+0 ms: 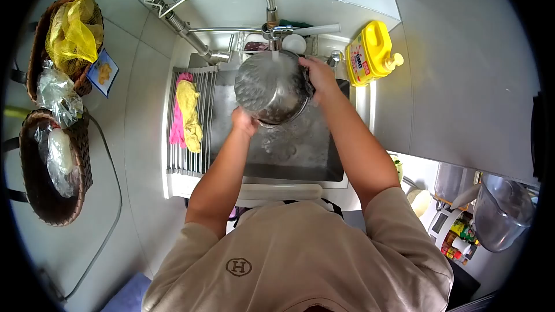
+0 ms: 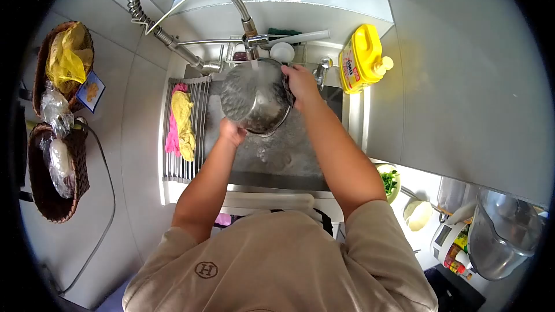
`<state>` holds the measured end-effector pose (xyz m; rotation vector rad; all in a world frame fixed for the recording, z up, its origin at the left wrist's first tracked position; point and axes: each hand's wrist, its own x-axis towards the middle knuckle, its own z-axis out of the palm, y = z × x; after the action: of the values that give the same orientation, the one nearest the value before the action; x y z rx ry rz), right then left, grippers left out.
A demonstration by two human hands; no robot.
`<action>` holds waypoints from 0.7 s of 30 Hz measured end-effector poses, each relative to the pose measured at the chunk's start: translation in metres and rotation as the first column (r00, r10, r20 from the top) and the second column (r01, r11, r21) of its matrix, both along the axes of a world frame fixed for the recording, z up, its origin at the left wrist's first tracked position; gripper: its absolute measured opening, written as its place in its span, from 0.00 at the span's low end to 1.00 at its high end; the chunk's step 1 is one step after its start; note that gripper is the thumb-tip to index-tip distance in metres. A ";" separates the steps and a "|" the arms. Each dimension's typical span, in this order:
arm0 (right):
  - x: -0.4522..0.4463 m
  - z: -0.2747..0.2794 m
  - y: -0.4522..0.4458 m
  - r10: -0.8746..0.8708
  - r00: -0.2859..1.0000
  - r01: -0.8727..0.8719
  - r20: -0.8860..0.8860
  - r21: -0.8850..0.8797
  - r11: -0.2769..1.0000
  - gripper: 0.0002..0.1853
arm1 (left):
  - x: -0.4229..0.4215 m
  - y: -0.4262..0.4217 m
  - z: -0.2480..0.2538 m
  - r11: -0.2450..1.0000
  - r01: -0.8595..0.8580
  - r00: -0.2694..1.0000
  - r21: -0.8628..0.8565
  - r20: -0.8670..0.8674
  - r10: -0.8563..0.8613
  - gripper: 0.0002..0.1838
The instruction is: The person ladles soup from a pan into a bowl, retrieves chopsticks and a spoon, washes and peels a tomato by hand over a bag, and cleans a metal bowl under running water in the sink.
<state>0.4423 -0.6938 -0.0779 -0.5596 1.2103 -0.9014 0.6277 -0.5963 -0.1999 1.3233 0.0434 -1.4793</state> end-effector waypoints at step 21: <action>-0.011 -0.033 0.011 0.110 0.945 -0.226 -0.308 -0.374 0.899 0.20 | 0.031 0.012 -0.005 0.992 0.117 0.989 -0.039 0.091 -0.113 0.13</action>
<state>0.4310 -0.6825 -0.1112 -1.1452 1.2062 -0.9498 0.6588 -0.5843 -0.2053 1.3736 -0.1245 -1.5072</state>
